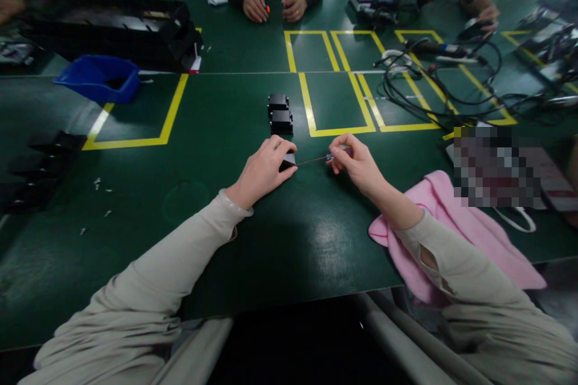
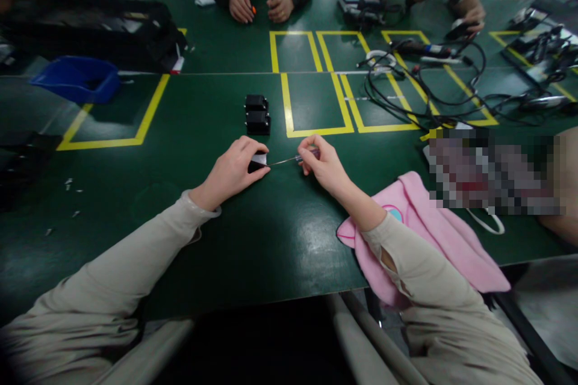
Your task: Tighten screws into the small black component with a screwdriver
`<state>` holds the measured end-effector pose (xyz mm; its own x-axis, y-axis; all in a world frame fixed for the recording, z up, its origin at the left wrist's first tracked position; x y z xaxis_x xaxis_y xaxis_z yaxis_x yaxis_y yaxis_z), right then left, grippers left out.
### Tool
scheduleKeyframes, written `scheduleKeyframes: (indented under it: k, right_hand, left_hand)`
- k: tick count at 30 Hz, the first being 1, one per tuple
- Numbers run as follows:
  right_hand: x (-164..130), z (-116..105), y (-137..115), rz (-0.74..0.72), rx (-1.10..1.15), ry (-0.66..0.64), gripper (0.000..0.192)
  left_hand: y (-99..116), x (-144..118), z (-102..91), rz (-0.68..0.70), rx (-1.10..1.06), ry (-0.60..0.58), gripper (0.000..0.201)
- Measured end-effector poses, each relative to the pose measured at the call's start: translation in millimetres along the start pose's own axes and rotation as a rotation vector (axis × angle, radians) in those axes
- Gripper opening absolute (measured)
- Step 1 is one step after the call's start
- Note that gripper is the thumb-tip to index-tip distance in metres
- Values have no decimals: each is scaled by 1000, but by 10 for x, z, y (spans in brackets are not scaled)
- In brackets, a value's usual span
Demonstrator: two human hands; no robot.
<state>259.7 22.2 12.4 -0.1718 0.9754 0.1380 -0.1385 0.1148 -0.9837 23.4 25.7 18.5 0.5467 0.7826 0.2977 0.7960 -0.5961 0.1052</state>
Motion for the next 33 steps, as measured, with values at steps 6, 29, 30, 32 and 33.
scheduleKeyframes:
  k: [6,29,30,32,33]
  right_hand:
    - [-7,12,-9,25,17,-2,28]
    - [-1,-13,15,59,22,7,28]
    - [-1,-12,17,59,28,3,28]
    - [1,-14,19,51,21,1,27]
    - [1,-17,18,46,9,4,26]
  left_hand:
    - [5,-2,-13,-1,-18,2,31]
    - [4,-7,-6,-5,-18,6,35]
    - [3,-8,-4,-2,-17,9,36]
    - [1,-9,-3,-1,-16,14,36]
    - [1,-9,-3,-1,-16,14,35]
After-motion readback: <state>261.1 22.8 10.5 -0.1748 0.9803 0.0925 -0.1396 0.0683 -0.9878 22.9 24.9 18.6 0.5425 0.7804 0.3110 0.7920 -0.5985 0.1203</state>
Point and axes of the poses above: each hand's wrist, its own x-axis towards the middle knuckle, its own z-axis out of the palm, y = z × x, the point moved 2 cm from there along x, towards the middle knuckle, and after that the axes turned 11 degrees about x, right-handed, at the moved point
